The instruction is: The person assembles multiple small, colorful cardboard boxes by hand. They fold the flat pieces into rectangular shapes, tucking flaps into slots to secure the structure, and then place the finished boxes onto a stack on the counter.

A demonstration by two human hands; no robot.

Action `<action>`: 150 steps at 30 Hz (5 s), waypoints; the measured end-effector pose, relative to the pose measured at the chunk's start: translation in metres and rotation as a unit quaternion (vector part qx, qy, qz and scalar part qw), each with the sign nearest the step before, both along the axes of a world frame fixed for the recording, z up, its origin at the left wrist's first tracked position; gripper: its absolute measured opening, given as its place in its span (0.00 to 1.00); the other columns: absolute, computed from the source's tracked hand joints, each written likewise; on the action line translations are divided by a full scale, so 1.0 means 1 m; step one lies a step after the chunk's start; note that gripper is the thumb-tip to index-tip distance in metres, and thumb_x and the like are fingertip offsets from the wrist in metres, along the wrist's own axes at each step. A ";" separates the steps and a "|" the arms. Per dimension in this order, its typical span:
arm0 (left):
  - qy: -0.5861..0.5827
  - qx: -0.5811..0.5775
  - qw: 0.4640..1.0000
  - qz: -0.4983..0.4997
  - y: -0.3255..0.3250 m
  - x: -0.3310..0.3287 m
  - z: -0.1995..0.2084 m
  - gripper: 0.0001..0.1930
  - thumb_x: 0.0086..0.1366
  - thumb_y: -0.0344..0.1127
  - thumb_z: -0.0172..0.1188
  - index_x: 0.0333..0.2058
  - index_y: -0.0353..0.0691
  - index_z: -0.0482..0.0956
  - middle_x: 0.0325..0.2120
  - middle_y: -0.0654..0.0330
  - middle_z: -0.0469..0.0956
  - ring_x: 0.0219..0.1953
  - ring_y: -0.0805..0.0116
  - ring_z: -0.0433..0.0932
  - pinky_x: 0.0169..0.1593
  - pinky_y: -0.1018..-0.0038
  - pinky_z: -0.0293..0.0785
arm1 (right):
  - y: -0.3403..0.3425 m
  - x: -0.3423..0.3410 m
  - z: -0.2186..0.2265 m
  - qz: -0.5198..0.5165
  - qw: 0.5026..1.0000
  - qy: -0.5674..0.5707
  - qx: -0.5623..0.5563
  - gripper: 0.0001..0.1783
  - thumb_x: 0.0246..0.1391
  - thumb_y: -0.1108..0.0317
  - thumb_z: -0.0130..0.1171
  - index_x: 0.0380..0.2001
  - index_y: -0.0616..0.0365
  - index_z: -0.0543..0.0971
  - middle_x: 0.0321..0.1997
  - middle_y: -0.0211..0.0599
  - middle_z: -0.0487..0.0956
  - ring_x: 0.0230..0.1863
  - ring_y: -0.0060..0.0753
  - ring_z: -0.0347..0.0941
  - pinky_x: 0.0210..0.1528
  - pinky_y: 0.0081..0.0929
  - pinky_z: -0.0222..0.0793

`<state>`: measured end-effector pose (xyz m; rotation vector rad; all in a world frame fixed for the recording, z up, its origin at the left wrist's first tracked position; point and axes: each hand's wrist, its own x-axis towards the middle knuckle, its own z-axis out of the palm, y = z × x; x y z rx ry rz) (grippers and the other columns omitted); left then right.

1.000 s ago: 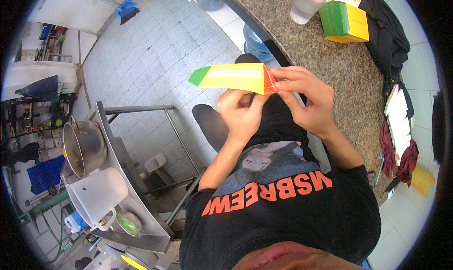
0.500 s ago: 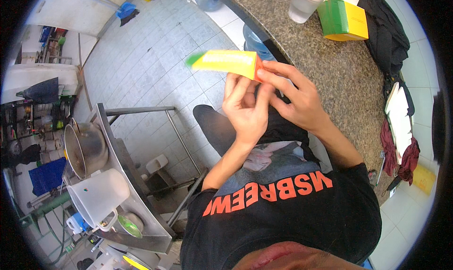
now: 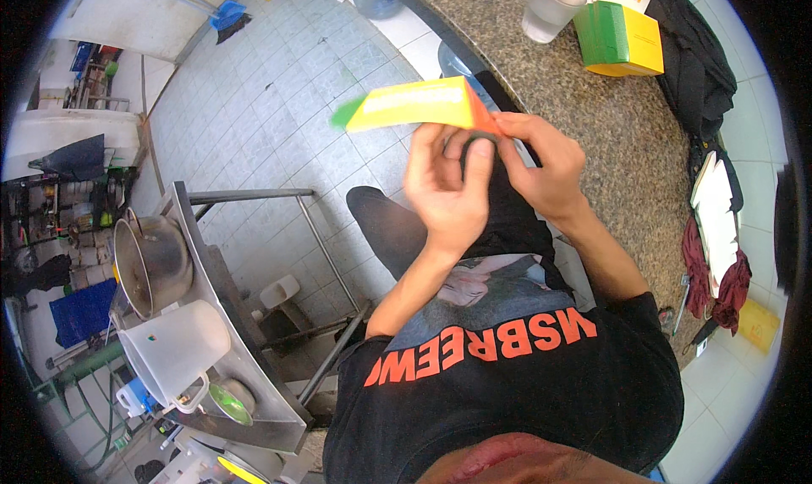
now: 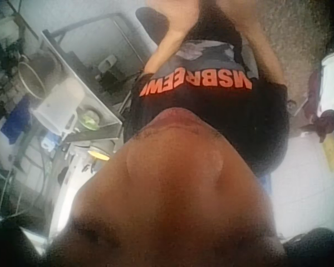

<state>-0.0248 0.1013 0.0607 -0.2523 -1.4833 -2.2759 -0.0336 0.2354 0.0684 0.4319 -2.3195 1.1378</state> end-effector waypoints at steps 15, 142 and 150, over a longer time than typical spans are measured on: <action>0.091 -0.419 0.878 0.210 -0.019 0.011 -0.063 0.16 0.54 0.22 0.72 0.42 0.33 0.83 0.35 0.53 0.84 0.33 0.60 0.84 0.40 0.69 0.79 | 0.003 0.002 0.009 0.106 0.951 -0.202 -0.207 0.04 0.57 0.79 0.65 0.37 0.65 0.84 0.37 0.39 0.86 0.39 0.25 0.84 0.41 0.24 0.80; -0.248 0.315 0.876 -0.269 -0.053 -0.010 0.015 0.33 0.73 0.57 0.54 0.62 0.32 0.69 0.58 0.49 0.76 0.60 0.55 0.76 0.65 0.57 0.70 | 0.015 -0.006 -0.005 0.142 0.980 0.130 0.039 0.26 0.48 0.76 0.66 0.52 0.45 0.81 0.57 0.44 0.79 0.61 0.54 0.74 0.65 0.59 0.68; -0.187 -0.021 0.980 -0.066 -0.053 -0.017 -0.003 0.11 0.74 0.35 0.58 0.47 0.34 0.79 0.43 0.58 0.83 0.43 0.72 0.81 0.50 0.69 0.78 | 0.014 -0.004 0.016 0.199 0.967 -0.078 0.140 0.47 0.40 0.43 0.77 0.63 0.48 0.72 0.74 0.48 0.63 0.74 0.59 0.58 0.73 0.65 0.51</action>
